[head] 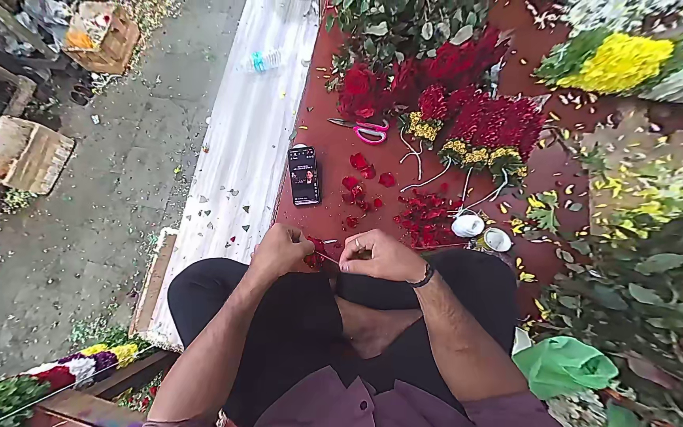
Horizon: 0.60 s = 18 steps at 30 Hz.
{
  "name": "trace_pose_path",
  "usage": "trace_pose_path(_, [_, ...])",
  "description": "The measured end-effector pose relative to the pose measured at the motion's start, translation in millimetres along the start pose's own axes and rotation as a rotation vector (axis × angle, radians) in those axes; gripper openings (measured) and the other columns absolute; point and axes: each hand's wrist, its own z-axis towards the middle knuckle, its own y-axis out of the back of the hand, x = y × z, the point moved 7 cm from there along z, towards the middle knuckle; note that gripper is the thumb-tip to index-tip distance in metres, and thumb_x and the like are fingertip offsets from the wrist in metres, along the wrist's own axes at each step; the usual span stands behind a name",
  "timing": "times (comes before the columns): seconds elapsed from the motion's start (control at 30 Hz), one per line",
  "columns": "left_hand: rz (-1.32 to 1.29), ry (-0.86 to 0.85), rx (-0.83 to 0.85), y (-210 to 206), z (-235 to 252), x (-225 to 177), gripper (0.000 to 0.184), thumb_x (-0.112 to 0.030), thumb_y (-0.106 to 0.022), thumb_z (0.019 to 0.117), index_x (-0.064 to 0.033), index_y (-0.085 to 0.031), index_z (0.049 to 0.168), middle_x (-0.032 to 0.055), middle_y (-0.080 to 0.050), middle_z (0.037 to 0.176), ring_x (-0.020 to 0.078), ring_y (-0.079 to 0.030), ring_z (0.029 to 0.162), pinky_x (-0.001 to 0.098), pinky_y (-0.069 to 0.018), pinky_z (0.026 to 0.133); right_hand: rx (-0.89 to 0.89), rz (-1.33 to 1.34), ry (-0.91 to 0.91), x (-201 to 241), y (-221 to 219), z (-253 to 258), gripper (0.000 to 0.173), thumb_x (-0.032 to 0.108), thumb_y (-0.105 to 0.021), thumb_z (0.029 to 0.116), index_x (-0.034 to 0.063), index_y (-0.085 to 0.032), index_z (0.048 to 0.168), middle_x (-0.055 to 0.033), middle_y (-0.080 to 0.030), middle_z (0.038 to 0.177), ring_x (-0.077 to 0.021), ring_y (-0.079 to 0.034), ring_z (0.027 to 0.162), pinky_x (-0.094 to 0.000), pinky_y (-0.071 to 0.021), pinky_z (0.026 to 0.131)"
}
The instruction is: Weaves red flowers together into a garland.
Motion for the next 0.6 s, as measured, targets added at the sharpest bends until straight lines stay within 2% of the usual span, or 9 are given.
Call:
trace_pose_path(0.1, [0.403, -0.022, 0.002, -1, -18, -36, 0.022, -0.037, -0.07, 0.084, -0.0164, -0.071, 0.076, 0.004, -0.068, 0.071, 0.0269, -0.067, 0.072, 0.0599, -0.0525, 0.063, -0.014, 0.091, 0.14, 20, -4, -1, 0.01, 0.017, -0.074, 0.0902, 0.0075, -0.077, 0.089, 0.0005, -0.071, 0.087, -0.0063, -0.066, 0.081, -0.0243, -0.0564, 0.072])
trace_pose_path(0.17, [0.613, -0.16, 0.163, -15, -37, -74, 0.019, -0.032, -0.069, 0.0853, -0.0147, -0.074, 0.083, 0.0068, -0.071, 0.08, 0.0314, -0.07, 0.081, 0.0635, -0.0536, 0.07, -0.116, 0.13, 0.256, 31, 9, -3, 0.006, 0.009, -0.076, 0.0884, 0.004, -0.077, 0.089, -0.0024, -0.071, 0.087, -0.0106, -0.067, 0.082, -0.0283, -0.0591, 0.074])
trace_pose_path(0.23, [0.565, -0.383, 0.351, -29, -57, -113, 0.014, -0.026, -0.071, 0.0874, -0.0132, -0.074, 0.084, 0.0049, -0.07, 0.079, 0.0259, -0.068, 0.077, 0.0566, -0.0544, 0.068, -0.158, 0.227, 0.303, 28, 23, -4, 0.006, 0.003, -0.078, 0.0867, 0.0004, -0.077, 0.092, -0.0061, -0.071, 0.089, -0.0137, -0.068, 0.081, -0.0298, -0.0613, 0.074])
trace_pose_path(0.3, [0.275, -0.604, 0.397, -28, -65, -147, 0.01, -0.021, -0.071, 0.0897, -0.0131, -0.076, 0.085, -0.002, -0.071, 0.078, 0.0103, -0.067, 0.071, 0.0376, -0.0576, 0.066, -0.144, 0.434, 0.295, 18, 30, -6, 0.003, 0.002, -0.076, 0.0872, 0.0011, -0.076, 0.09, -0.005, -0.071, 0.089, -0.0105, -0.066, 0.08, -0.0277, -0.0587, 0.073])
trace_pose_path(0.33, [0.094, -0.66, 0.383, -24, -62, -159, 0.009, -0.018, -0.073, 0.0909, -0.0115, -0.077, 0.087, -0.003, -0.072, 0.08, 0.0059, -0.067, 0.071, 0.0304, -0.059, 0.066, -0.164, 0.527, 0.265, 12, 31, -9, 0.004, 0.005, -0.072, 0.0893, 0.0056, -0.075, 0.088, -0.0008, -0.07, 0.085, -0.0054, -0.064, 0.077, -0.0241, -0.0564, 0.07])
trace_pose_path(0.4, [-0.164, -0.671, 0.309, -15, -49, -169, 0.006, -0.01, -0.073, 0.0921, -0.0065, -0.077, 0.089, 0.0012, -0.072, 0.08, 0.0086, -0.067, 0.068, 0.0288, -0.0596, 0.062, -0.251, 0.584, 0.191, -8, 29, -22, 0.012, 0.019, -0.06, 0.0996, 0.0181, -0.072, 0.096, 0.0099, -0.068, 0.083, 0.0062, -0.061, 0.075, -0.0136, -0.0526, 0.068])
trace_pose_path(0.47, [-0.269, -0.618, 0.177, -6, -36, -167, 0.006, -0.007, -0.071, 0.0932, -0.0049, -0.073, 0.088, 0.0051, -0.07, 0.074, 0.0133, -0.065, 0.059, 0.0298, -0.0567, 0.052, -0.207, 0.61, 0.284, -22, 19, -16, 0.012, 0.013, -0.062, 0.0987, 0.0083, -0.07, 0.107, 0.0012, -0.069, 0.089, -0.001, -0.062, 0.077, -0.0186, -0.0524, 0.067])
trace_pose_path(0.53, [-0.241, -0.577, 0.017, 1, -24, -155, 0.008, -0.012, -0.069, 0.0947, -0.0083, -0.071, 0.088, 0.0033, -0.068, 0.073, 0.0139, -0.062, 0.059, 0.031, -0.0536, 0.052, -0.148, 0.604, 0.264, -3, 12, -5, 0.01, 0.006, -0.068, 0.0915, 0.0036, -0.076, 0.098, -0.0039, -0.075, 0.091, -0.0066, -0.066, 0.073, -0.0231, -0.0541, 0.064])
trace_pose_path(0.6, [-0.164, -0.529, -0.123, 8, -12, -134, 0.008, -0.017, -0.07, 0.0949, -0.0111, -0.072, 0.089, 0.0012, -0.069, 0.075, 0.0129, -0.063, 0.061, 0.0325, -0.0538, 0.054, -0.118, 0.558, 0.286, 9, 12, -2, 0.009, 0.004, -0.069, 0.0922, 0.0001, -0.077, 0.094, -0.0067, -0.076, 0.092, -0.0086, -0.068, 0.075, -0.0247, -0.0562, 0.065])
